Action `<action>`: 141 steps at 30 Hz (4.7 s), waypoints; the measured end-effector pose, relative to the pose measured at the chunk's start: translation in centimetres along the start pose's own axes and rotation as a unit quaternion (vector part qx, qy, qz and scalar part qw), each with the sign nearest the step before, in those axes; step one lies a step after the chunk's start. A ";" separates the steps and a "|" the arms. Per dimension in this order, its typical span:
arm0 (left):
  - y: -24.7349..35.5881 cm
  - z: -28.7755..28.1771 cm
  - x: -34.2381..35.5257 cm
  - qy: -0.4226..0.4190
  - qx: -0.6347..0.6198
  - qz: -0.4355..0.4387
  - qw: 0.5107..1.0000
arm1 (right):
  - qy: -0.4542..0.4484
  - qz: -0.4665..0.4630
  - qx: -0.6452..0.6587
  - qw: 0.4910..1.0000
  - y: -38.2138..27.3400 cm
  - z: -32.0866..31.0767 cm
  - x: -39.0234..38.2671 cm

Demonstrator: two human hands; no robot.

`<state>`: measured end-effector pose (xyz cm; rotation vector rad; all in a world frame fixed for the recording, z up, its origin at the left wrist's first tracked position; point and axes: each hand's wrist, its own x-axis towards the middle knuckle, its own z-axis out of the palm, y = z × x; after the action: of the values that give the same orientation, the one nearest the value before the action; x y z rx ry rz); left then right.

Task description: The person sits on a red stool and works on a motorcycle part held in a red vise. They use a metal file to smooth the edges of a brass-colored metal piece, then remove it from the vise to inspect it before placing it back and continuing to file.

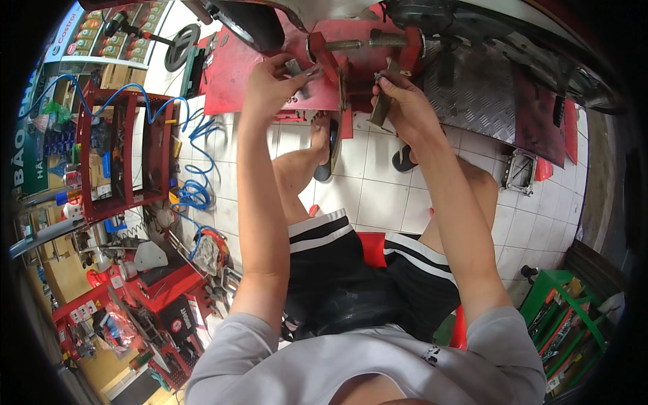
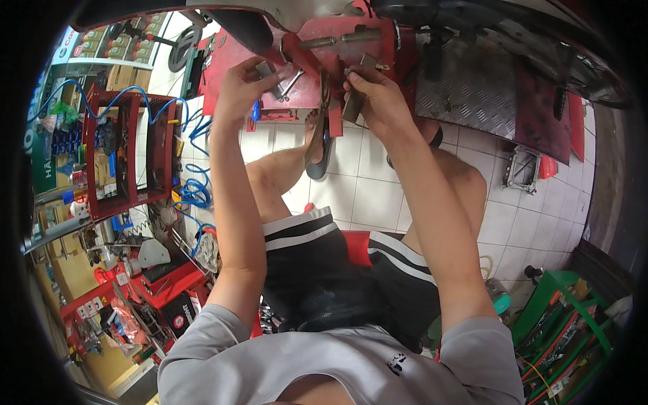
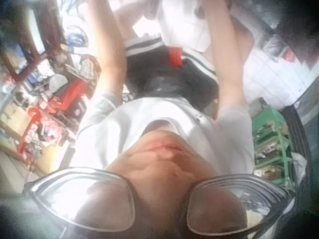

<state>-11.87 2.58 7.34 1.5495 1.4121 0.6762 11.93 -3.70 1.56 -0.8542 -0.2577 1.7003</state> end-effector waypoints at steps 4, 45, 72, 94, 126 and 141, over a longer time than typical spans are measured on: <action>0.2 5.2 -0.8 0.027 -0.181 0.111 0.977 | -0.055 -0.009 -0.028 0.998 -0.5 1.2 -0.9; 0.0 6.3 -1.1 0.008 -0.314 0.104 0.944 | 0.022 -0.045 -0.073 0.996 -1.2 0.8 -2.0; 1.1 9.7 -3.5 0.081 -0.115 0.190 0.972 | -0.025 -0.133 -0.080 0.988 -1.3 1.1 -2.1; 0.3 10.3 -3.5 0.109 -0.234 0.150 0.954 | -0.090 -0.210 -0.124 0.966 -0.7 1.3 -2.2; -0.7 10.4 -3.3 0.155 -0.194 0.088 0.965 | -0.047 -0.202 -0.399 0.893 0.6 1.9 -3.1; 0.8 10.5 -2.5 0.057 -0.060 0.113 0.990 | -0.044 -0.066 -0.179 0.981 1.1 0.0 -1.9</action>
<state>-2.94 -2.49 3.84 1.6104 1.2643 0.9822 11.26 -5.84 1.66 -1.0011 -0.6820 1.5925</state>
